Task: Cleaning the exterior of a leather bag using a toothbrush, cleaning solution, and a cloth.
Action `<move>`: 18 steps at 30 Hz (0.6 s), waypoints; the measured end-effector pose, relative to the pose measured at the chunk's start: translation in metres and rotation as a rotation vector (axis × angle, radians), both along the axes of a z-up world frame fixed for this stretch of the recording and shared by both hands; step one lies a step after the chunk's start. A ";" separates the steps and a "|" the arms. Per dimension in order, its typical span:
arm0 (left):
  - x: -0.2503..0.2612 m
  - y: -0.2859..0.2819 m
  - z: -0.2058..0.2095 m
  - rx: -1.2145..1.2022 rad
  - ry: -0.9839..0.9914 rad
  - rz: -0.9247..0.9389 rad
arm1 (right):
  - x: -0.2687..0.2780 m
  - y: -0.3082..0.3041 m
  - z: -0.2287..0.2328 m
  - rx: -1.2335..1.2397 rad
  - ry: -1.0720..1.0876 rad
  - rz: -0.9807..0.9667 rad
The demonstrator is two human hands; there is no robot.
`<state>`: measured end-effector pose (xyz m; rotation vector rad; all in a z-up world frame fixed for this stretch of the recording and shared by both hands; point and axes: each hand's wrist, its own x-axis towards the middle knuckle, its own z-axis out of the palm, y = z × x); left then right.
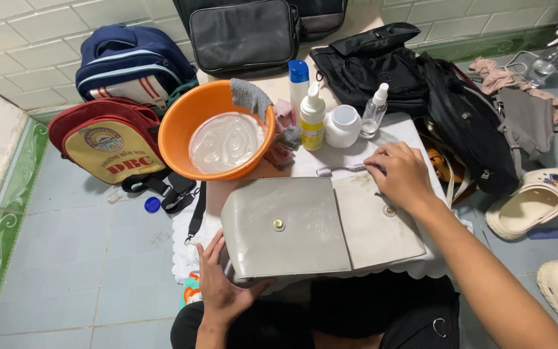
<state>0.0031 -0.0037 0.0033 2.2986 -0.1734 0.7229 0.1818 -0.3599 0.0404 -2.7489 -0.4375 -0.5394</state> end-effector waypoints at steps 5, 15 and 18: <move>0.001 0.000 -0.001 0.040 0.005 0.014 | 0.011 0.009 -0.014 -0.022 -0.053 -0.056; 0.003 0.000 -0.001 0.054 -0.004 0.024 | 0.000 0.001 0.003 0.031 -0.119 -0.153; 0.001 0.001 -0.002 0.017 -0.001 0.009 | -0.036 -0.021 0.014 0.091 -0.166 -0.187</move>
